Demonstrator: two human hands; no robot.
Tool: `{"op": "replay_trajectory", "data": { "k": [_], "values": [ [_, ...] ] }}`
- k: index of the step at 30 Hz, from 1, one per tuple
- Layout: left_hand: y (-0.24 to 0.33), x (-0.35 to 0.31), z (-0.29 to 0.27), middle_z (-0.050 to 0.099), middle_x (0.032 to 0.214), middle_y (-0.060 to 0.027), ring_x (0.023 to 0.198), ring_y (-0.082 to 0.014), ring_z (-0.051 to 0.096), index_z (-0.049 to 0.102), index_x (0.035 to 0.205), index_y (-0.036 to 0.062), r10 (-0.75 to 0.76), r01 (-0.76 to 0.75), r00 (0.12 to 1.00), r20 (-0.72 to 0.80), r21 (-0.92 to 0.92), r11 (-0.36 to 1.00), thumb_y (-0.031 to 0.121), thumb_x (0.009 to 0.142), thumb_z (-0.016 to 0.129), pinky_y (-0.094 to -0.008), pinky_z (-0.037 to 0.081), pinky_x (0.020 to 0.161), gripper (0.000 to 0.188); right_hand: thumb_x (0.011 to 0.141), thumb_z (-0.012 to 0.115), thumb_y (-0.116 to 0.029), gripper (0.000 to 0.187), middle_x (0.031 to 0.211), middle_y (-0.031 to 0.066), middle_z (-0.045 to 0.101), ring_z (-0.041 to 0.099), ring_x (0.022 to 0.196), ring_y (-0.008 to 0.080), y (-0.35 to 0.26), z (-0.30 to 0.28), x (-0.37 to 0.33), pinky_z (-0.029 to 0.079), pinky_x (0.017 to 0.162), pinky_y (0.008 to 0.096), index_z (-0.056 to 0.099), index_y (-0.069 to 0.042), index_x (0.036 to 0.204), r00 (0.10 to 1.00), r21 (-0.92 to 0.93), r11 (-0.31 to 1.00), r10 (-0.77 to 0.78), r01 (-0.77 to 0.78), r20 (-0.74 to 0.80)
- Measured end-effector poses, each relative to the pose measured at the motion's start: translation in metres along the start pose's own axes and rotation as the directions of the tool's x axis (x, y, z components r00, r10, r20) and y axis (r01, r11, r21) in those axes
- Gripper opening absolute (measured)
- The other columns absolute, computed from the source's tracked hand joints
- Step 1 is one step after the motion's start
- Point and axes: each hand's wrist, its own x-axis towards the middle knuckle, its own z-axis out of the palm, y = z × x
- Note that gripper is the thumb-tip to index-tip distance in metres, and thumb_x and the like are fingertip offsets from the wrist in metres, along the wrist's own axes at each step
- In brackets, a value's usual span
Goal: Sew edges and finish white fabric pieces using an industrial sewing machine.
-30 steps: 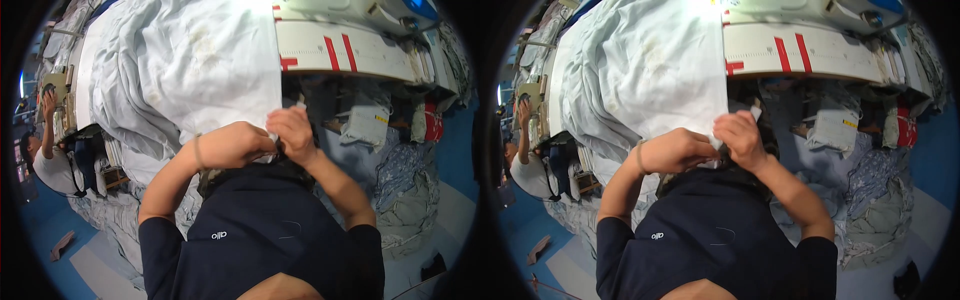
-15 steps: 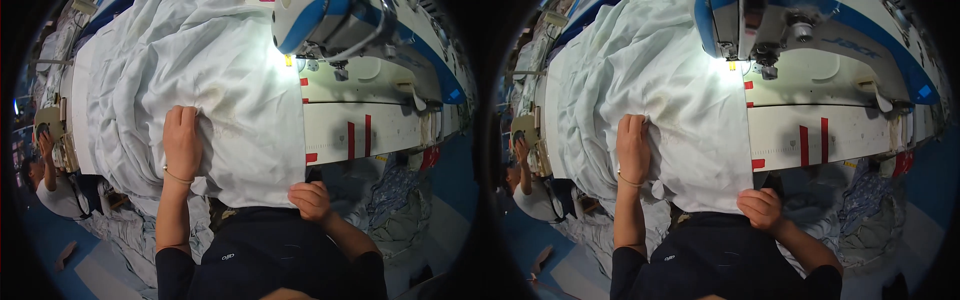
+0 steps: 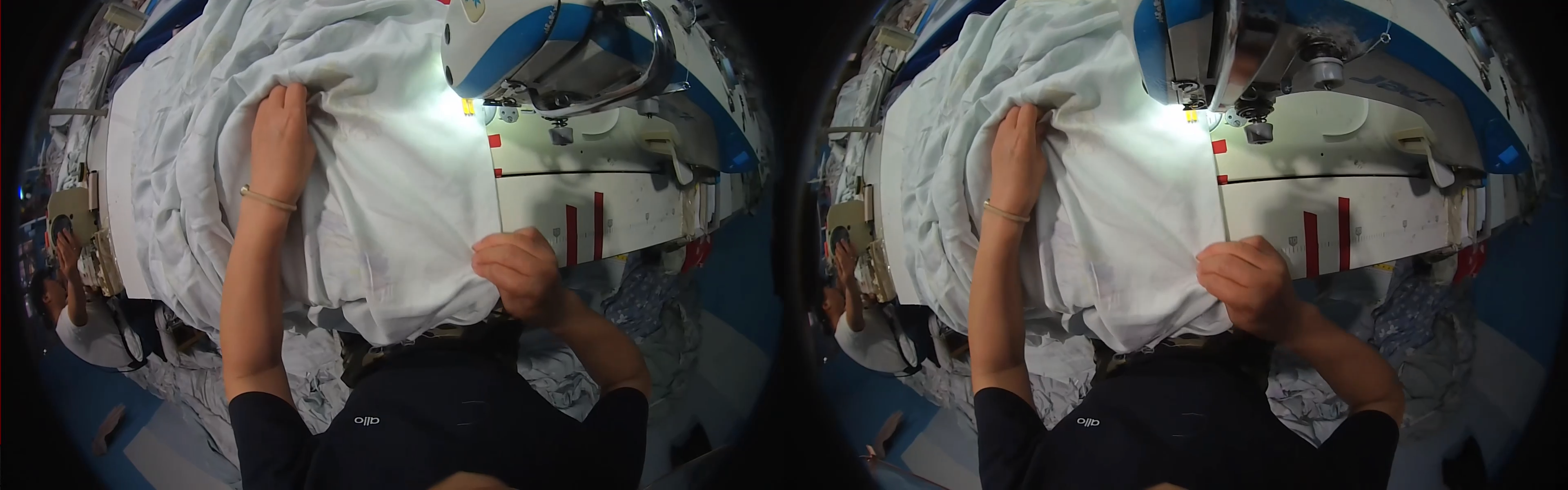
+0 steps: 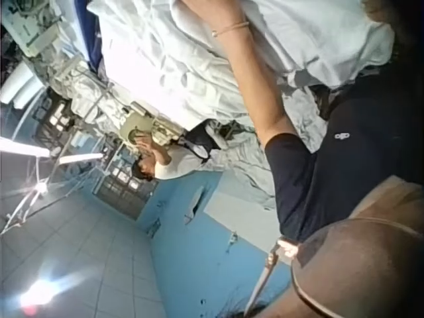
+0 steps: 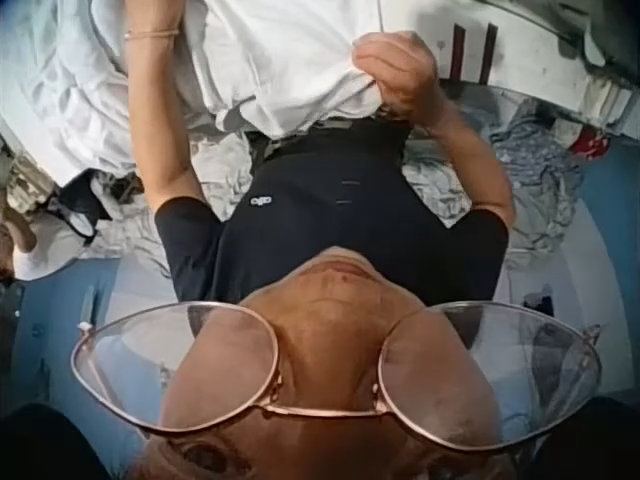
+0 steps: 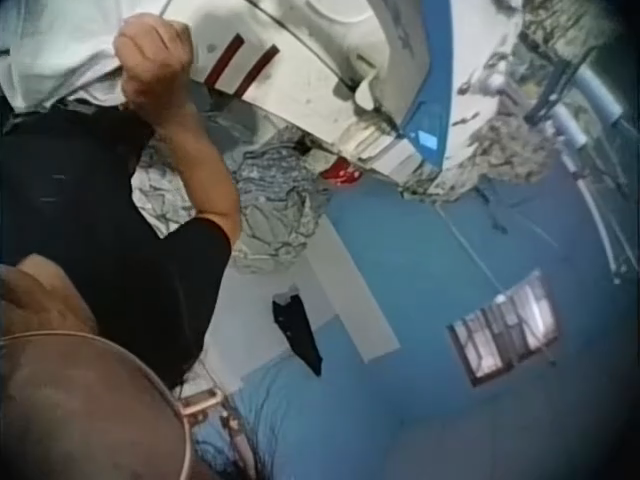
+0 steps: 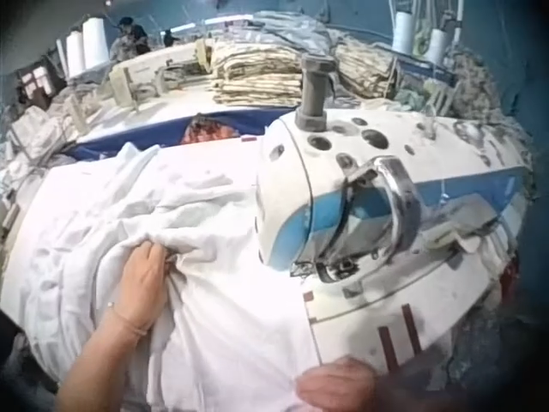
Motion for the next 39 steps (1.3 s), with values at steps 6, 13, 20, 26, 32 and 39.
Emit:
{"op": "replay_trajectory", "data": {
  "k": [6,13,20,26,32,39],
  "values": [
    [-0.031,0.026,0.020,0.062,0.098,-0.0206,0.094,-0.0396,0.059,0.056,0.100,-0.0003,0.066,-0.060,0.992,-0.108,0.052,0.997,-0.002,0.087,0.057,-0.0455,0.049,0.082,0.013,0.066,0.061,0.007,0.020,0.093,0.0068,0.072,0.070,0.096,0.0222,0.026,0.000,0.029,0.048,0.078,0.0358,0.070,-0.002,0.081,0.987,-0.069,0.992,-0.109,0.101,-0.114],
    [-0.063,0.059,0.036,0.062,0.096,-0.0193,0.091,-0.0397,0.060,0.055,0.101,0.0017,0.102,-0.093,0.980,-0.170,0.064,0.994,0.001,0.089,0.060,-0.0462,0.049,0.082,0.013,0.065,0.054,0.016,0.030,0.093,0.0062,0.072,0.070,0.095,0.0241,0.050,-0.005,0.062,0.049,0.082,0.0354,0.069,-0.003,0.083,0.996,-0.137,0.990,-0.049,0.039,-0.072],
    [-0.078,0.070,0.029,0.063,0.099,-0.0202,0.094,-0.0400,0.061,0.056,0.100,0.0019,-0.025,0.023,0.997,-0.067,-0.036,0.999,0.002,0.090,0.060,-0.0473,0.050,0.081,0.011,0.067,0.049,0.018,0.033,0.101,0.0124,0.070,0.067,0.104,0.0302,0.058,-0.005,0.084,0.050,0.093,0.0375,0.066,0.000,0.088,0.988,-0.085,0.995,0.041,-0.054,-0.149],
    [-0.017,-0.045,-0.081,0.061,0.095,-0.0173,0.089,-0.0385,0.060,0.059,0.105,0.0025,-0.145,0.149,0.988,0.056,-0.068,0.987,0.024,0.085,0.078,-0.0421,0.050,0.080,0.035,0.098,0.049,0.007,0.039,0.129,0.0114,0.063,0.062,0.118,0.0202,0.011,0.010,0.050,0.048,0.101,0.0308,0.056,0.002,0.136,0.803,0.334,0.846,0.514,-0.416,-0.302],
    [-0.080,-0.179,-0.138,0.067,0.098,-0.0217,0.093,-0.0449,0.063,0.063,0.111,0.0024,-0.081,0.058,0.937,0.341,0.076,0.995,0.005,0.089,0.064,-0.0480,0.049,0.079,0.022,0.098,0.061,-0.009,0.052,0.134,0.0167,0.061,0.062,0.121,0.0197,-0.056,0.013,-0.012,0.049,0.103,0.0315,0.043,0.010,0.143,0.666,0.845,0.034,0.632,-0.534,0.396],
    [-0.209,-0.086,-0.116,0.068,0.115,-0.0191,0.104,-0.0412,0.066,0.060,0.125,0.0126,-0.233,0.152,0.970,0.062,0.596,0.788,0.011,0.096,0.047,-0.0528,0.053,0.083,0.032,0.091,0.069,-0.002,0.038,0.120,0.0149,0.071,0.069,0.108,0.0209,-0.129,0.068,-0.076,0.052,0.100,0.0352,0.061,0.009,0.127,0.609,0.892,-0.204,0.667,-0.404,0.428]
  ]
}}
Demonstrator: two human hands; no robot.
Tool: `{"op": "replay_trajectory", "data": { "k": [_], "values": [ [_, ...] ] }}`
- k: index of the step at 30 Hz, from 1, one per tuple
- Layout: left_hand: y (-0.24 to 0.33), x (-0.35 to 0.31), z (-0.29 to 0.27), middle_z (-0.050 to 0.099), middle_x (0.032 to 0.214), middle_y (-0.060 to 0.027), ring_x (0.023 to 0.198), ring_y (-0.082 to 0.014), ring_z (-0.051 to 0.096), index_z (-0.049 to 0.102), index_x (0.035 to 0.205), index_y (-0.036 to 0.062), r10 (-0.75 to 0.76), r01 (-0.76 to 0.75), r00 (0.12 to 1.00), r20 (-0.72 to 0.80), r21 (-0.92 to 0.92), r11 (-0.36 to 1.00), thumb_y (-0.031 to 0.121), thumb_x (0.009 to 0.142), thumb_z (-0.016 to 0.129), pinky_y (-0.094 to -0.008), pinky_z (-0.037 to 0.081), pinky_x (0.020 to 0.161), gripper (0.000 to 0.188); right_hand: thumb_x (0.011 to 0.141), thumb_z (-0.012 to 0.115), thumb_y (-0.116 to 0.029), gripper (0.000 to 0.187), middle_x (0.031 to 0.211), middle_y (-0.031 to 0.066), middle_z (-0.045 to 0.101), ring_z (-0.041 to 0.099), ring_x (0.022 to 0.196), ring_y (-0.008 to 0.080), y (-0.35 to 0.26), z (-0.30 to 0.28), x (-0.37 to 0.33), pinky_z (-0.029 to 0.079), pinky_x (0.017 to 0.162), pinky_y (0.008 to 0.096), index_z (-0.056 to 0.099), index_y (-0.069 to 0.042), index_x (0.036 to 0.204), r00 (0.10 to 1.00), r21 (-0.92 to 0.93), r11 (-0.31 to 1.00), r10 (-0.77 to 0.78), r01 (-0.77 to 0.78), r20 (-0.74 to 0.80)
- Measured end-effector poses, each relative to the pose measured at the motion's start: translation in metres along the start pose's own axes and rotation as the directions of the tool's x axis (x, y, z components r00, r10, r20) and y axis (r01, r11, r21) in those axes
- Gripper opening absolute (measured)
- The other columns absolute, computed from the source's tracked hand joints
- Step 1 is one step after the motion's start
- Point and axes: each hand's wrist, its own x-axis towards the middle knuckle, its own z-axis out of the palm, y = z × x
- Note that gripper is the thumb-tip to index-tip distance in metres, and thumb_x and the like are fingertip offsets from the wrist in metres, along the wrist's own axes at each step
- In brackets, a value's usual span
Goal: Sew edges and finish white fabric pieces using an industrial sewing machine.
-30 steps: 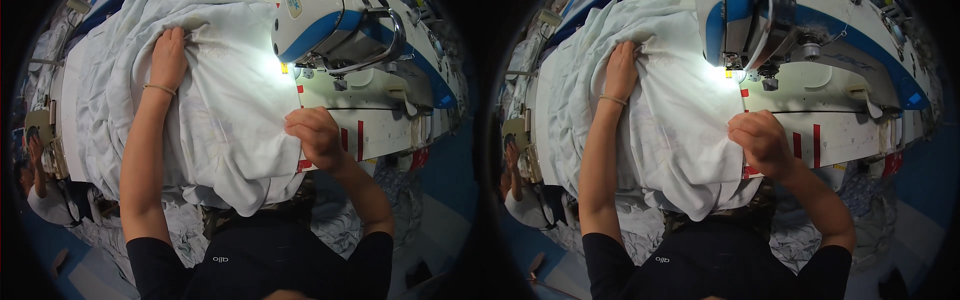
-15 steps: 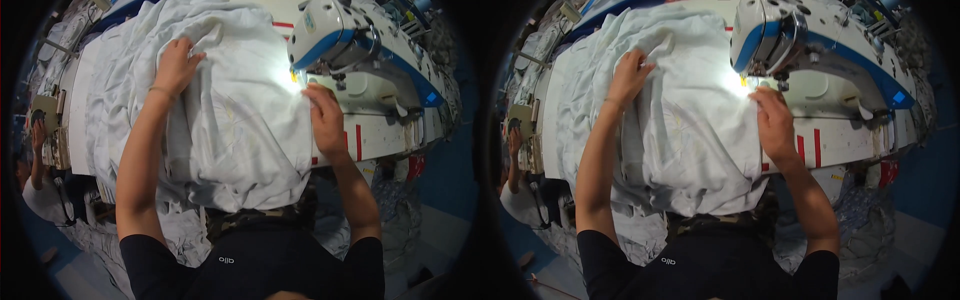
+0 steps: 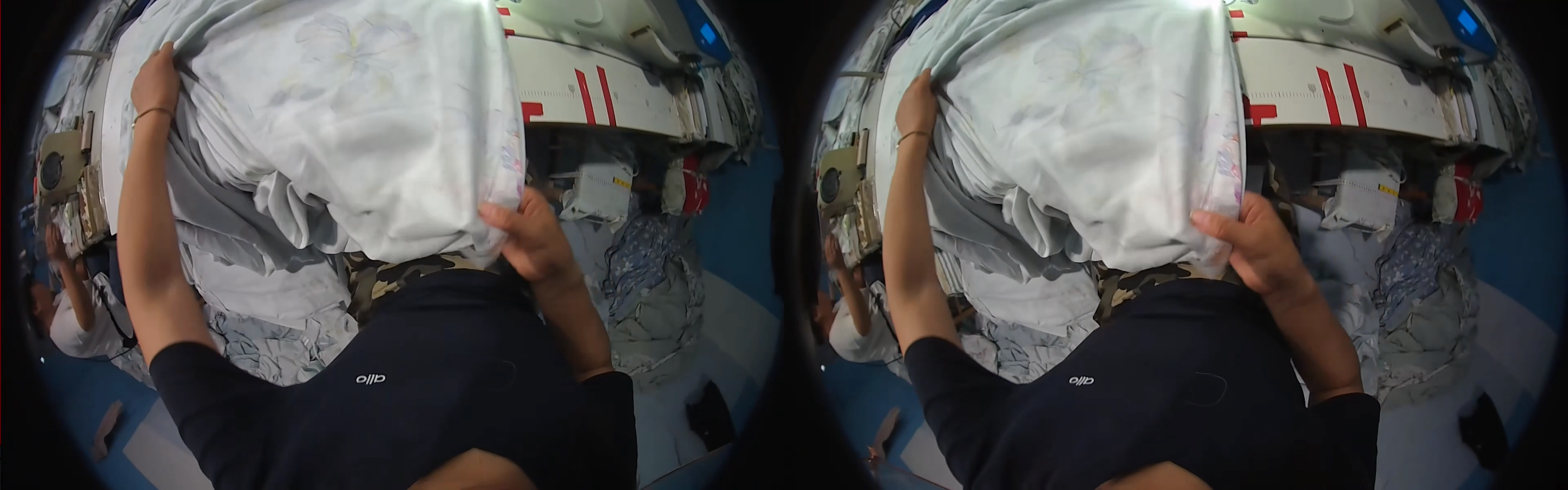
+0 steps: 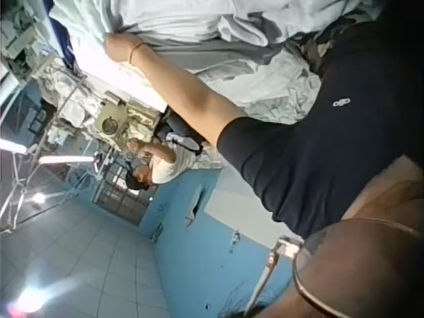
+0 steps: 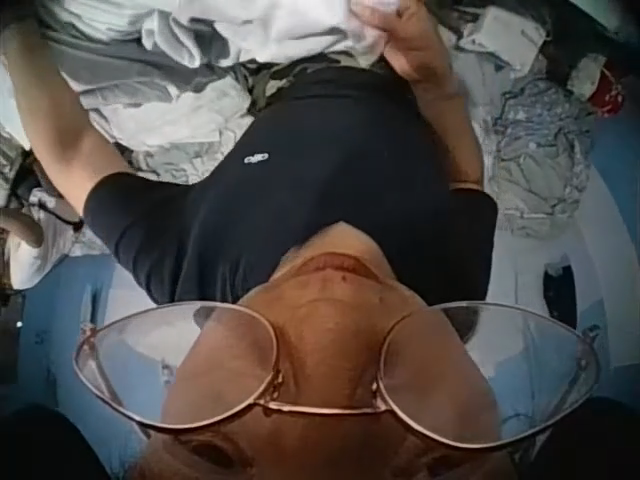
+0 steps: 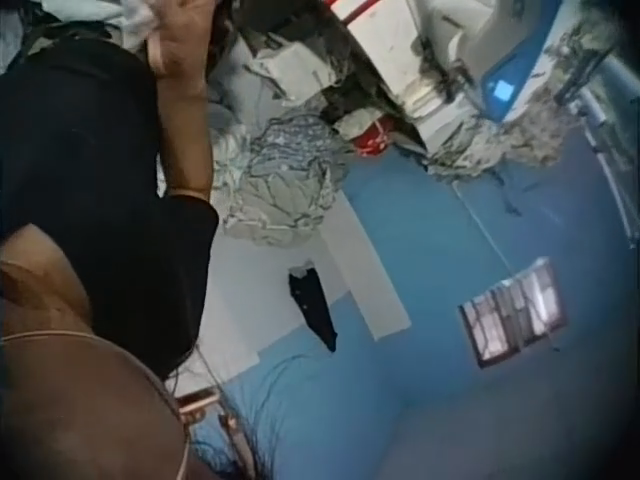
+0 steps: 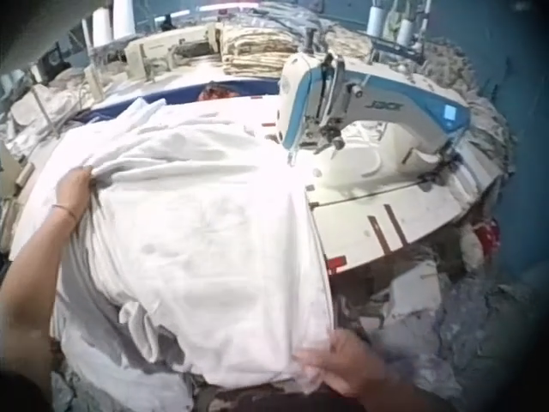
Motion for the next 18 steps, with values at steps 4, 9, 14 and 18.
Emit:
{"op": "replay_trajectory", "data": {
  "k": [4,9,14,18],
  "values": [
    [0.005,0.015,0.032,0.066,0.119,-0.0199,0.104,-0.0419,0.066,0.060,0.126,0.0151,-0.019,0.017,0.997,-0.069,-0.029,0.999,0.012,0.097,0.047,-0.0530,0.054,0.083,0.032,0.093,0.068,-0.001,0.038,0.120,0.0131,0.070,0.069,0.105,0.0185,0.042,-0.003,-0.032,0.054,0.096,0.0327,0.059,0.007,0.130,0.998,0.086,0.995,0.052,-0.049,-0.036],
    [0.052,0.004,-0.045,0.066,0.115,-0.0170,0.099,-0.0402,0.067,0.061,0.133,0.0176,0.035,-0.046,0.956,-0.293,-0.030,0.998,0.016,0.098,0.051,-0.0481,0.054,0.088,0.036,0.098,0.062,-0.006,0.039,0.121,0.0133,0.068,0.068,0.108,0.0192,0.061,-0.024,-0.046,0.059,0.087,0.0345,0.054,0.007,0.134,0.956,0.059,0.954,0.291,-0.293,0.042],
    [0.156,-0.109,-0.118,0.069,0.124,-0.0225,0.110,-0.0419,0.067,0.058,0.143,0.0122,0.373,-0.135,0.873,0.313,-0.579,0.804,0.046,0.100,0.059,-0.0415,0.051,0.097,0.054,0.101,0.059,-0.007,0.034,0.120,0.0178,0.068,0.071,0.102,0.0250,0.062,-0.036,-0.041,0.061,0.077,0.0341,0.054,0.005,0.133,0.955,0.059,0.965,0.243,-0.256,0.171],
    [0.155,-0.112,-0.081,0.024,0.165,-0.0229,0.150,-0.0381,0.029,0.038,0.156,0.0103,0.267,-0.124,0.951,0.156,-0.599,0.791,0.050,0.099,0.058,-0.0399,0.029,0.121,0.072,0.102,0.059,-0.011,0.035,0.121,0.0199,0.066,0.071,0.104,0.0313,0.058,-0.054,-0.039,0.061,0.076,0.0331,0.053,0.006,0.132,0.917,-0.041,0.957,0.289,-0.289,0.275]
  ]
}}
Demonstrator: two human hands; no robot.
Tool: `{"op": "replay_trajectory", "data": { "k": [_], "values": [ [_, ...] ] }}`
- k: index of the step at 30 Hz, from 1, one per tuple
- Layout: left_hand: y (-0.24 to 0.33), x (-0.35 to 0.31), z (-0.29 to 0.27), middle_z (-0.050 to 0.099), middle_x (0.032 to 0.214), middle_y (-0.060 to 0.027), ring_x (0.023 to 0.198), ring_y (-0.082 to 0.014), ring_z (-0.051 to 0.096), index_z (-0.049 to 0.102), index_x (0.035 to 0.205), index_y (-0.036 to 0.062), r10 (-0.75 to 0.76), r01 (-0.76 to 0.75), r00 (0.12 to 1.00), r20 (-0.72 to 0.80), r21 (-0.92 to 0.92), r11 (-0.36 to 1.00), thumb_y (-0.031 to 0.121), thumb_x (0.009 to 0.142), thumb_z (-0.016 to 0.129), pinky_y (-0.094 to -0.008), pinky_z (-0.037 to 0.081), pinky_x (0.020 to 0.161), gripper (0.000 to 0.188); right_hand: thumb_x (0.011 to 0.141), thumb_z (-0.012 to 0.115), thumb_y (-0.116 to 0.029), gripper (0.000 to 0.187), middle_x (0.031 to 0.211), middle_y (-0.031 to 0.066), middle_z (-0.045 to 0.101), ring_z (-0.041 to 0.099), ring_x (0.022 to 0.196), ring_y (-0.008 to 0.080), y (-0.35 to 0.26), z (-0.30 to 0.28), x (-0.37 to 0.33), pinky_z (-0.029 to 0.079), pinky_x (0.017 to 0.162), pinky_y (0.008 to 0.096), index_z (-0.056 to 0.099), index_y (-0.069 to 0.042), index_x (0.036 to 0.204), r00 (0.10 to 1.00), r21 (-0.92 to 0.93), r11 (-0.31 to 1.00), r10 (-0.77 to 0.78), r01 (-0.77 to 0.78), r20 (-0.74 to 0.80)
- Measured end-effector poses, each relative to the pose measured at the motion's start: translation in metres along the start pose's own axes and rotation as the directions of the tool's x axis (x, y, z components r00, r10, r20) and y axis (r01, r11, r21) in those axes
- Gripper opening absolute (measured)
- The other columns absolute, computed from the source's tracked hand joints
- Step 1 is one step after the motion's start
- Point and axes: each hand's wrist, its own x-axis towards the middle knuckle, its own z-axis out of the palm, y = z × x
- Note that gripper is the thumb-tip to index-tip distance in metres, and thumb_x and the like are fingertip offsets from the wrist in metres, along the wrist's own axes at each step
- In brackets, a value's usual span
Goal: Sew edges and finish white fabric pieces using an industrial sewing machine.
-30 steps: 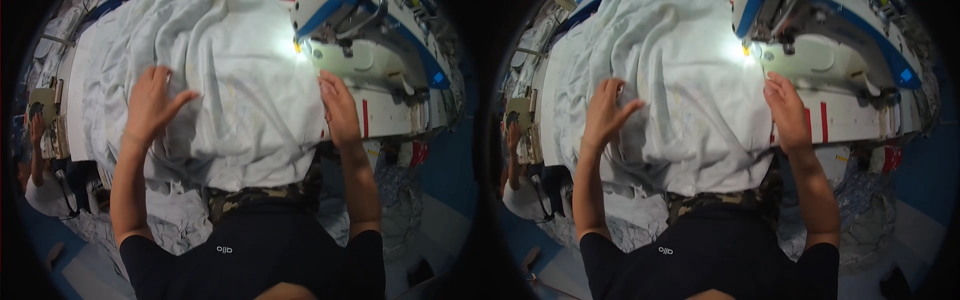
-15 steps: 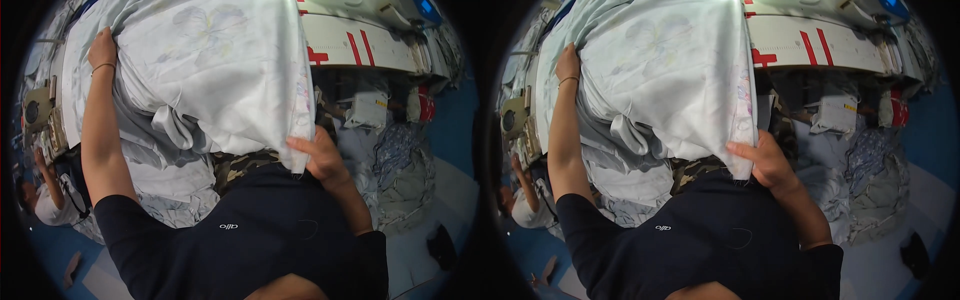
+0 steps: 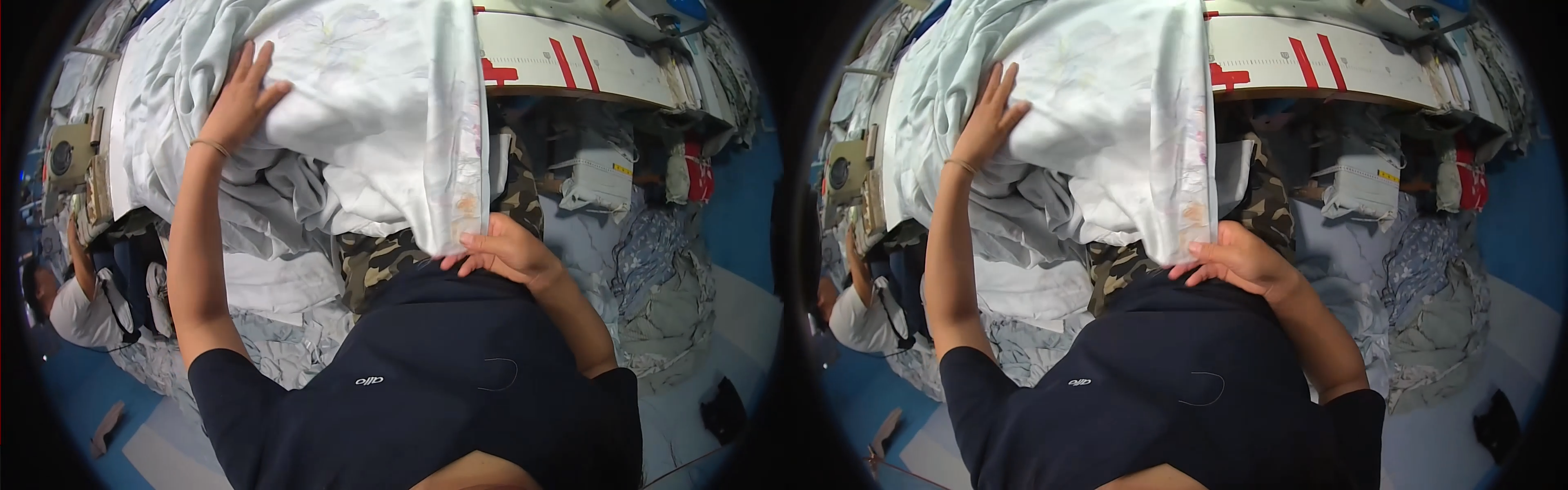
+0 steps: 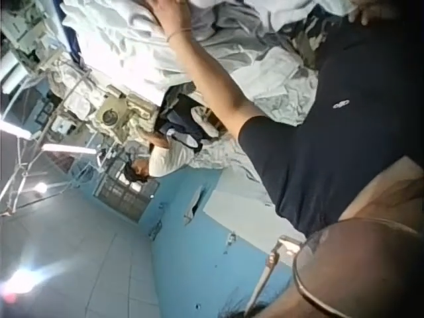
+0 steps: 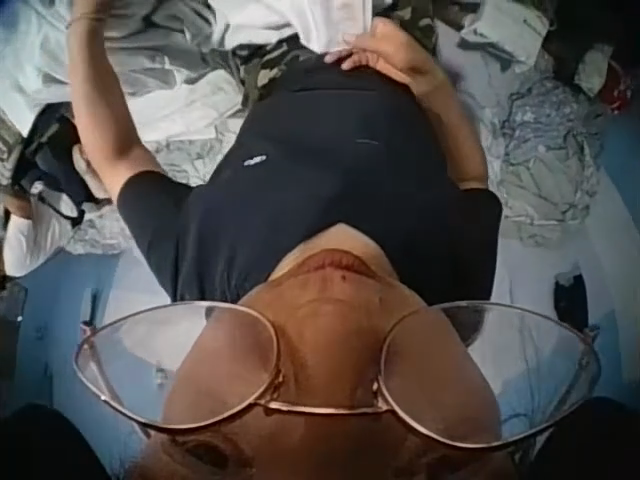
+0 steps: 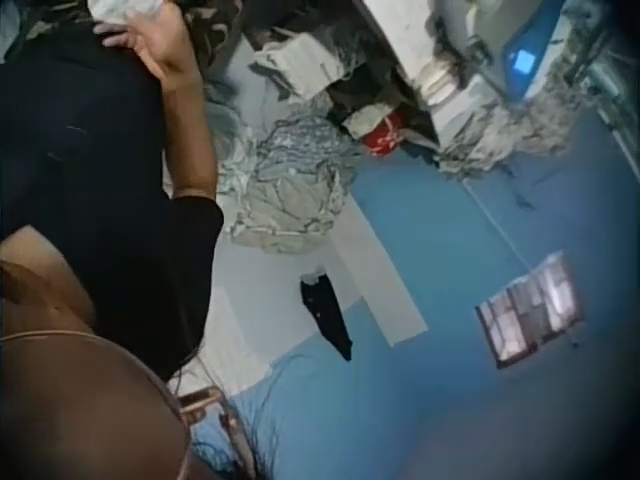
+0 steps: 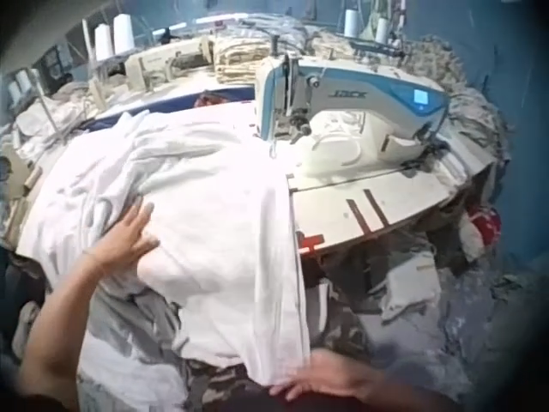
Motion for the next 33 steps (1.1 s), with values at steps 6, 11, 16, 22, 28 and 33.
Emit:
{"op": "replay_trajectory", "data": {
  "k": [6,11,16,22,28,33],
  "values": [
    [-0.068,0.019,0.002,0.033,0.163,-0.0179,0.149,-0.0363,0.033,0.044,0.153,0.0127,0.281,-0.281,0.960,0.016,0.003,0.960,0.037,0.100,0.063,-0.0387,0.030,0.121,0.062,0.101,0.063,-0.016,0.036,0.115,0.0074,0.065,0.063,0.103,0.0139,-0.032,-0.064,0.021,0.054,0.087,0.0297,0.055,0.006,0.129,0.773,-0.734,0.677,-0.437,-0.055,-0.460],
    [-0.013,0.012,-0.020,0.043,0.154,-0.0228,0.136,-0.0395,0.049,0.054,0.142,0.0075,0.266,-0.255,0.961,-0.076,0.124,0.959,0.030,0.096,0.068,-0.0425,0.042,0.111,0.053,0.098,0.067,-0.013,0.040,0.117,0.0088,0.068,0.065,0.102,0.0156,-0.069,-0.074,0.077,0.053,0.090,0.0318,0.056,0.007,0.131,0.602,-0.655,0.609,-0.746,0.446,-0.284],
    [0.024,-0.028,-0.014,0.056,0.134,-0.0310,0.118,-0.0451,0.059,0.055,0.136,0.0016,-0.003,-0.017,0.996,0.084,0.226,0.974,0.041,0.098,0.063,-0.0473,0.050,0.097,0.055,0.096,0.068,-0.010,0.040,0.120,0.0130,0.069,0.066,0.106,0.0168,-0.065,-0.046,0.073,0.051,0.097,0.0323,0.058,0.010,0.129,0.832,-0.392,0.850,-0.476,0.352,-0.285],
    [-0.067,-0.024,0.004,0.045,0.153,-0.0222,0.141,-0.0394,0.044,0.045,0.152,0.0119,0.059,-0.054,0.994,-0.093,0.046,0.997,0.038,0.103,0.057,-0.0396,0.037,0.115,0.056,0.098,0.065,-0.006,0.037,0.124,0.0158,0.069,0.067,0.111,0.0200,-0.016,-0.015,0.025,0.051,0.101,0.0345,0.057,0.010,0.130,0.931,-0.016,0.943,-0.329,0.331,-0.160],
    [-0.020,-0.022,-0.010,0.059,0.141,-0.0181,0.129,-0.0366,0.056,0.061,0.134,0.0056,0.079,-0.001,0.970,-0.229,0.320,0.947,0.022,0.098,0.065,-0.0394,0.046,0.107,0.040,0.098,0.068,-0.012,0.037,0.115,0.0133,0.071,0.069,0.101,0.0162,-0.005,0.014,0.006,0.055,0.090,0.0300,0.059,0.009,0.126,0.925,-0.054,0.943,-0.333,0.329,-0.184],
    [0.161,-0.109,-0.009,0.050,0.150,-0.0156,0.135,-0.0366,0.051,0.046,0.150,0.0062,0.468,-0.490,0.869,-0.159,-0.154,0.858,0.000,0.068,0.083,-0.0458,0.043,0.112,0.091,0.098,0.070,-0.018,0.029,0.091,0.0060,0.072,0.067,0.071,0.0083,-0.019,0.036,-0.008,0.052,0.059,0.0205,0.065,0.004,0.115,0.950,-0.150,0.956,-0.275,0.253,-0.148]
  ]
}}
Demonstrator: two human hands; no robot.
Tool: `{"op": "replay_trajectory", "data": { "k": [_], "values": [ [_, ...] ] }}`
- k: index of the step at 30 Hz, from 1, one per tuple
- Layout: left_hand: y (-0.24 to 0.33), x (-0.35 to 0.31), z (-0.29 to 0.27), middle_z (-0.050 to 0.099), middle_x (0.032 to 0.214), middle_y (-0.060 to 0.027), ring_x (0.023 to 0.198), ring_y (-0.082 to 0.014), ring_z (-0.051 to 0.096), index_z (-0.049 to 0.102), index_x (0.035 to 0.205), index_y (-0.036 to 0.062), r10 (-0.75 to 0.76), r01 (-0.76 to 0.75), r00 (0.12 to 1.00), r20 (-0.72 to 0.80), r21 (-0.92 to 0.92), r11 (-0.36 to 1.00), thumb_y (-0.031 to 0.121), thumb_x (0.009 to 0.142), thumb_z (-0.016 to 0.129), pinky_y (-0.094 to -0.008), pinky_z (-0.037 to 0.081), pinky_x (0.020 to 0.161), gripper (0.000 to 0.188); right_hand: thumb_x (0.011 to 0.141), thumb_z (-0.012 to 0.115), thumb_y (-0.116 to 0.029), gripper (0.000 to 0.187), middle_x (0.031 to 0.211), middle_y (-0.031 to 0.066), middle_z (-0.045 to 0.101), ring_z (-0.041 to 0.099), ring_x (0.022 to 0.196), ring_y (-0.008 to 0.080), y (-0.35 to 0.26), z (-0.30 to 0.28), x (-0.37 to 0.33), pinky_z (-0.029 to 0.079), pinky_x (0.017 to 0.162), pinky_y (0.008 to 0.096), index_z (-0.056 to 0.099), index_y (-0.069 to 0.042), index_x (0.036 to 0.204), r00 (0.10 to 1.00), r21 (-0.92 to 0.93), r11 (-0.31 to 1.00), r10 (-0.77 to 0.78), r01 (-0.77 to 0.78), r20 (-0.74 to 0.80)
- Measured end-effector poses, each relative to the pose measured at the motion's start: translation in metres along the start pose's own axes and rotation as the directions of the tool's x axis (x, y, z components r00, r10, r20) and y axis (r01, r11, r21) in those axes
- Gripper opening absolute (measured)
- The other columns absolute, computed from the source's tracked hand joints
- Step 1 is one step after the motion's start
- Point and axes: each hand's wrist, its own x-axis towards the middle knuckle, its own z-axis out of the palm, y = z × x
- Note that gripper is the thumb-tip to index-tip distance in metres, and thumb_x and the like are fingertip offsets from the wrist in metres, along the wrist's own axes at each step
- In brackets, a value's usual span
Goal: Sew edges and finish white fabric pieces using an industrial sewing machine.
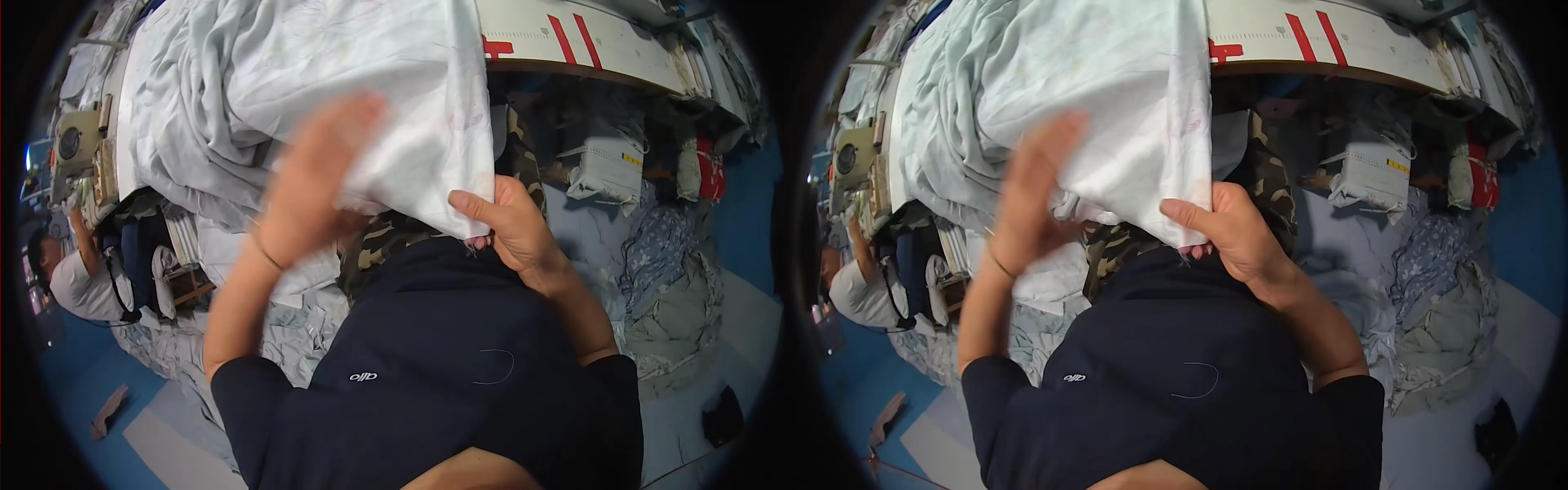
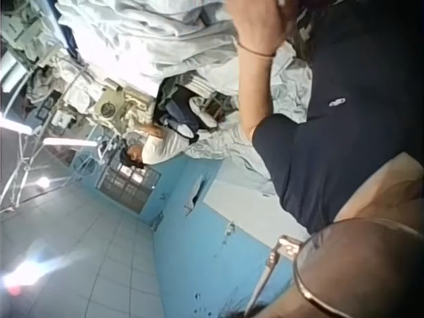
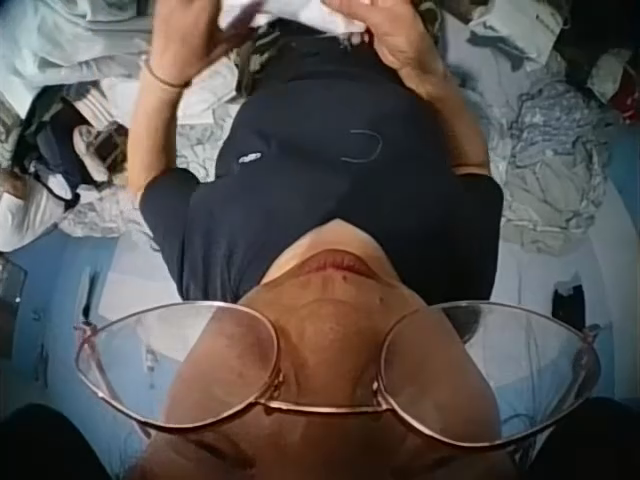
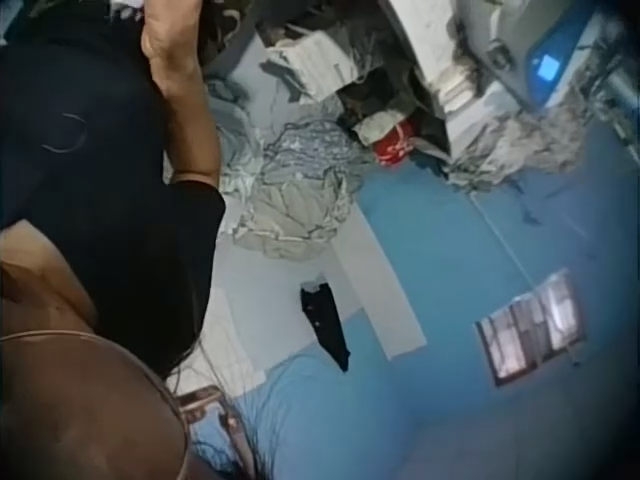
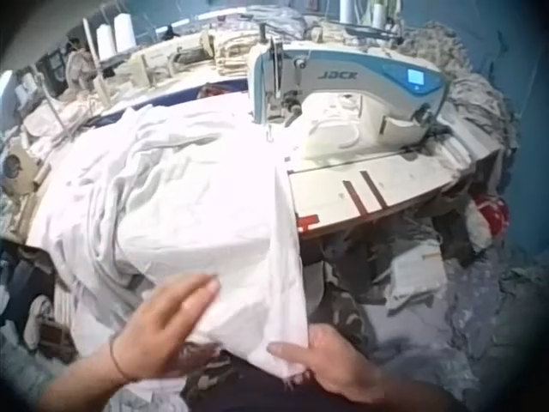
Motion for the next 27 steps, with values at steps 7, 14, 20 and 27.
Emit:
{"op": "replay_trajectory", "data": {
  "k": [7,14,20,27],
  "values": [
    [0.055,-0.018,0.063,0.057,0.134,-0.0224,0.118,-0.0384,0.059,0.042,0.149,-0.0043,-0.159,0.071,0.911,-0.381,-0.235,0.969,0.010,0.068,0.079,-0.0414,0.050,0.097,0.090,0.106,0.055,-0.026,0.030,0.064,0.0015,0.062,0.053,0.050,0.0049,-0.036,0.056,0.011,0.038,0.046,0.0192,0.068,-0.002,0.093,0.971,-0.276,0.955,-0.041,0.107,0.236],
    [0.030,-0.038,0.045,0.070,0.101,-0.0029,0.086,-0.0116,0.063,0.065,0.121,-0.0007,-0.810,0.149,0.368,-0.457,-0.831,0.536,0.006,0.095,0.063,-0.0253,0.050,0.077,0.027,0.106,0.056,-0.026,0.033,0.065,0.0018,0.063,0.057,0.057,0.0091,-0.064,0.103,0.006,0.044,0.055,0.0231,0.072,0.002,0.102,0.815,-0.452,0.788,-0.105,0.417,0.570],
    [-0.025,-0.063,0.047,0.067,0.097,-0.0010,0.085,-0.0077,0.061,0.067,0.106,0.0020,-0.946,-0.194,0.297,-0.127,-0.979,0.071,0.005,0.099,0.063,-0.0201,0.049,0.077,0.008,0.101,0.063,-0.017,0.031,0.071,0.0127,0.069,0.063,0.057,0.0198,-0.092,0.113,-0.026,0.049,0.053,0.0292,0.074,0.011,0.105,0.350,-0.013,0.776,-0.269,0.631,0.897],
    [-0.039,-0.052,0.053,0.069,0.099,-0.0034,0.088,-0.0107,0.065,0.066,0.104,0.0030,-0.974,-0.273,0.216,-0.071,-0.962,0.009,0.003,0.093,0.070,-0.0239,0.053,0.079,0.011,0.095,0.062,0.000,0.018,0.072,0.0157,0.066,0.061,0.055,0.0187,-0.104,0.135,-0.012,0.045,0.047,0.0263,0.074,0.012,0.098,-0.061,0.304,0.715,-0.344,0.630,0.937]
  ]
}}
